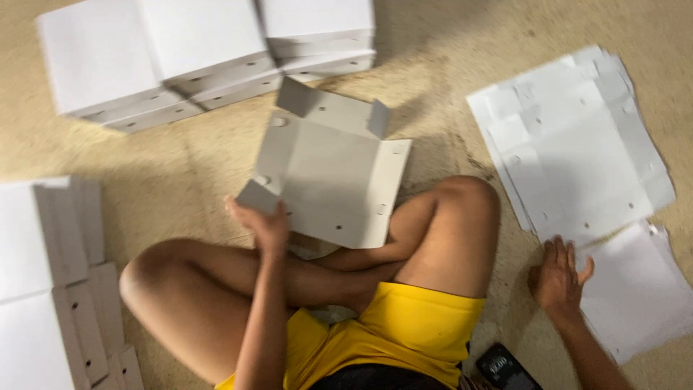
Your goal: The person sits cross-legged on the floor and assembles a white cardboard box by hand. They fold the flaps and tuck the tabs into slots to form the box structure.
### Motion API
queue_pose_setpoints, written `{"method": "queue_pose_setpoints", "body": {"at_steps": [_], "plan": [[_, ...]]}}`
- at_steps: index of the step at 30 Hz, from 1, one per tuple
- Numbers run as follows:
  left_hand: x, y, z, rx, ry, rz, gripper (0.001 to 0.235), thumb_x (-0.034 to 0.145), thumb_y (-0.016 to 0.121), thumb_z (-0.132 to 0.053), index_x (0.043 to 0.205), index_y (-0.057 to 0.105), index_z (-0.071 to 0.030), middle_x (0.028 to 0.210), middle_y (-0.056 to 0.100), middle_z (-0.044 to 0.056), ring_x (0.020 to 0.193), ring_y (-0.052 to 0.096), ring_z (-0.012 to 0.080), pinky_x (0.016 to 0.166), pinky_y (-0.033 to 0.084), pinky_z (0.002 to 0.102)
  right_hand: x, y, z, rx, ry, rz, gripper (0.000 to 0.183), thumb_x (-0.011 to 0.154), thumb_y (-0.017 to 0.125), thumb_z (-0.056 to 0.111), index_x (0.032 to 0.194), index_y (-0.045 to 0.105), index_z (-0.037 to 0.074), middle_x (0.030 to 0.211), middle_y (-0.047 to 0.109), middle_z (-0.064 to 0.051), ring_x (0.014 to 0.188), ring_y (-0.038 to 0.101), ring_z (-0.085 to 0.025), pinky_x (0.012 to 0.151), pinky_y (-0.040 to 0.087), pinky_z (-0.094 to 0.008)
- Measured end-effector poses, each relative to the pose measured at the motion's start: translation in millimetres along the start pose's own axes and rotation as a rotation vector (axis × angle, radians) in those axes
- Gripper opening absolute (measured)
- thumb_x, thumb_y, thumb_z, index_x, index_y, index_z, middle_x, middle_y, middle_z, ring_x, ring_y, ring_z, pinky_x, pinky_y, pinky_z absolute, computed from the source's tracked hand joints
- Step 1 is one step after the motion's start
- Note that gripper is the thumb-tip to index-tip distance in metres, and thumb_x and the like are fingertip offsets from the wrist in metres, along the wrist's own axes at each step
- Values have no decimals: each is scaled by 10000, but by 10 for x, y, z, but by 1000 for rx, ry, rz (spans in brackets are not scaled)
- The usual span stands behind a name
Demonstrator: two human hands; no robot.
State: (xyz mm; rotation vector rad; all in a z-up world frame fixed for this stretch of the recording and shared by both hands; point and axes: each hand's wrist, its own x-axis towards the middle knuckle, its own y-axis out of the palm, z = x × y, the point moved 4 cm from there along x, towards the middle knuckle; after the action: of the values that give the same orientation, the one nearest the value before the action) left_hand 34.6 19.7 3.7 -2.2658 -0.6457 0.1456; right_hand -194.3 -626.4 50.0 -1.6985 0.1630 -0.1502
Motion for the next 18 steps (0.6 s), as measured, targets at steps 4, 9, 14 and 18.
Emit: {"method": "queue_pose_setpoints", "body": {"at_steps": [4,9,14,18], "plan": [[-289,-380,-1148,225,170,163,1023,691,667,-265,1553,210,41,1618,222,256,1522,103,454,1140,89,731,313,-753,1159,238,270,-187,700,746,656,157,1427,558,22,1555,480,-278,1467,368,-445,1117,65,-606],[-753,-397,-1355,72,718,742,843,769,642,-93,1564,371,-168,1649,224,237,1520,183,469,1172,36,675,152,-764,1333,895,459,-377,361,985,527,-49,1326,634,5,1139,684,-186,1183,627,-359,973,461,-463],[-868,-121,-1210,263,771,943,689,789,667,-317,1447,481,-232,1392,573,118,1329,522,342,1098,296,558,500,-1397,2006,814,458,36,588,1078,461,281,1530,264,-41,1449,388,-326,1362,395,-465,1074,344,-573],[-960,254,-987,467,960,704,371,866,644,-178,1221,683,-278,1233,662,70,1074,660,265,858,504,467,516,-2216,2741,520,476,121,705,1020,321,316,1517,124,-144,1502,223,-429,1441,255,-543,1151,227,-584]]}}
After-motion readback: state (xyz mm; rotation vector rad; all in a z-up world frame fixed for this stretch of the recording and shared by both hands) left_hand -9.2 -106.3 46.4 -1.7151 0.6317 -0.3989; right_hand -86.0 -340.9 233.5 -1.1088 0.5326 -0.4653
